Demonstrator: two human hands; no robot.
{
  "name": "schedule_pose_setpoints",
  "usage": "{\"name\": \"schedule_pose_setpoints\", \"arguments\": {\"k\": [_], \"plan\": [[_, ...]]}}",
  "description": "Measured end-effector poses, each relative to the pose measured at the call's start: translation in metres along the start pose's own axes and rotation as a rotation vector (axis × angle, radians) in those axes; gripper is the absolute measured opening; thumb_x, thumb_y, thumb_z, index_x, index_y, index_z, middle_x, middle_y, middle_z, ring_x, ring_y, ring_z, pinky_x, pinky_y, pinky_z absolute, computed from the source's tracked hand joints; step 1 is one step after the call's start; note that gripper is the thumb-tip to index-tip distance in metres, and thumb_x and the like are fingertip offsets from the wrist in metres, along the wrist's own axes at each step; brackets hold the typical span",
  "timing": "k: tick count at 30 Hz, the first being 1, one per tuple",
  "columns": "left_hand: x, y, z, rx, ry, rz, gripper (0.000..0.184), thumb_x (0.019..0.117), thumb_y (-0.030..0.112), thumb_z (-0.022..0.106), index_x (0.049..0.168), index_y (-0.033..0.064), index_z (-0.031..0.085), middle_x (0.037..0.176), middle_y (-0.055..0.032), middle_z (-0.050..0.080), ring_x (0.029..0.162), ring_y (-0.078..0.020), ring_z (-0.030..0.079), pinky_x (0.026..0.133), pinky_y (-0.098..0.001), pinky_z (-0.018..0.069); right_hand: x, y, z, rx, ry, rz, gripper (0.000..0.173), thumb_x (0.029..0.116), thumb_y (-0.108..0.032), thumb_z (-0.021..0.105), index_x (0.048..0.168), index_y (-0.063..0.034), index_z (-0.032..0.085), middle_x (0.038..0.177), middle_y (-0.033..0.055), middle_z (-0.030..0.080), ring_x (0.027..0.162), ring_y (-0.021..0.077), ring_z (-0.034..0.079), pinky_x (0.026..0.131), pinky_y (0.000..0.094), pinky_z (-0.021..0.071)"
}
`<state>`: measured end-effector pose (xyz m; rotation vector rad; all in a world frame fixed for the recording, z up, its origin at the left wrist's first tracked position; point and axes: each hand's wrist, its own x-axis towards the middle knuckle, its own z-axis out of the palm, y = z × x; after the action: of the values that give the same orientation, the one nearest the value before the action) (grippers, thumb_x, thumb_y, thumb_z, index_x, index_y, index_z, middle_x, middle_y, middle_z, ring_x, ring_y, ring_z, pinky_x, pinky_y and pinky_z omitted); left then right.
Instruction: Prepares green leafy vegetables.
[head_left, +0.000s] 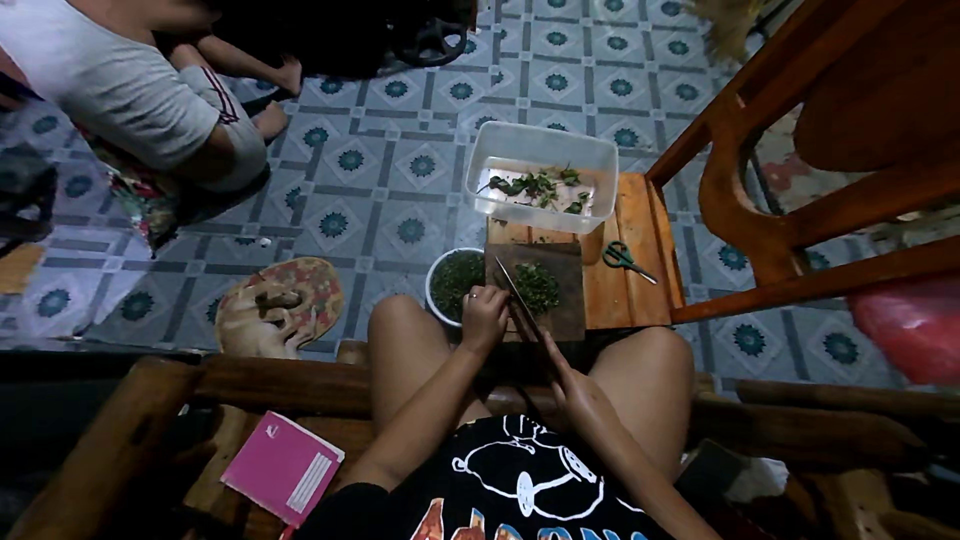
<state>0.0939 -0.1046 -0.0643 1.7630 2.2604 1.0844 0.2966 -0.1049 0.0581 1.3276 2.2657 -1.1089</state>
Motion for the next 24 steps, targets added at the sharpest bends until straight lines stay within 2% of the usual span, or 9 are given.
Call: {"name": "schedule_pose_setpoints", "arguments": {"k": [5, 9, 11, 14, 19, 24], "plan": [[0.002, 0.0, 0.003, 0.003, -0.006, -0.004, 0.014, 0.0911, 0.009, 0.07, 0.103, 0.0058, 0.078, 0.109, -0.0141, 0.074, 0.108, -0.0366, 0.068, 0.09, -0.0565, 0.0523, -0.006, 0.002, 0.004, -0.059, -0.044, 0.062, 0.073, 0.1077, -0.014, 0.043, 0.166, -0.0282, 0.001, 0.116, 0.0227, 0.068, 0.103, 0.0412, 0.068, 0.091, 0.0568, 0.0533], [0.002, 0.001, -0.001, 0.006, -0.037, -0.016, 0.015, 0.0909, 0.009, 0.071, 0.103, 0.0051, 0.078, 0.11, -0.0154, 0.073, 0.108, -0.0375, 0.067, 0.091, -0.0573, 0.0518, 0.014, -0.006, 0.01, -0.091, -0.049, 0.106, 0.076, 0.1074, -0.012, 0.043, 0.166, -0.0306, -0.001, 0.123, 0.0238, 0.066, 0.11, 0.0414, 0.067, 0.094, 0.0561, 0.0526], [0.001, 0.001, 0.0, 0.012, -0.026, -0.011, 0.015, 0.0913, 0.01, 0.07, 0.103, 0.0057, 0.079, 0.109, -0.0153, 0.074, 0.107, -0.0374, 0.067, 0.09, -0.0575, 0.052, 0.021, -0.006, 0.009, -0.082, -0.041, 0.088, 0.073, 0.1079, -0.012, 0.041, 0.166, -0.029, 0.0, 0.123, 0.0233, 0.067, 0.111, 0.0407, 0.067, 0.096, 0.0555, 0.0515], [-0.001, -0.001, 0.0, 0.024, -0.003, -0.003, 0.017, 0.0928, 0.014, 0.069, 0.105, 0.0098, 0.079, 0.109, -0.0124, 0.073, 0.106, -0.0348, 0.067, 0.089, -0.0557, 0.0521, 0.02, -0.003, 0.002, 0.002, -0.036, 0.04, 0.07, 0.1083, -0.011, 0.039, 0.166, -0.0252, 0.002, 0.13, 0.0229, 0.065, 0.116, 0.0407, 0.065, 0.101, 0.0557, 0.0491], [0.001, -0.001, -0.002, 0.009, -0.016, -0.02, 0.019, 0.0923, 0.01, 0.069, 0.108, 0.0081, 0.079, 0.11, -0.0137, 0.074, 0.108, -0.0365, 0.067, 0.092, -0.0572, 0.051, -0.006, -0.001, -0.006, -0.005, 0.002, 0.013, 0.068, 0.1087, -0.013, 0.038, 0.166, -0.0252, 0.003, 0.117, 0.0231, 0.068, 0.104, 0.0399, 0.068, 0.094, 0.0556, 0.0519], [0.002, -0.002, -0.001, 0.014, -0.031, -0.019, 0.016, 0.092, 0.01, 0.07, 0.105, 0.0056, 0.078, 0.109, -0.0156, 0.074, 0.109, -0.0376, 0.067, 0.092, -0.0585, 0.051, -0.004, 0.002, 0.006, -0.072, -0.041, 0.061, 0.075, 0.1069, -0.012, 0.043, 0.166, -0.0293, 0.001, 0.114, 0.0228, 0.068, 0.1, 0.0407, 0.069, 0.088, 0.0565, 0.0541]]}}
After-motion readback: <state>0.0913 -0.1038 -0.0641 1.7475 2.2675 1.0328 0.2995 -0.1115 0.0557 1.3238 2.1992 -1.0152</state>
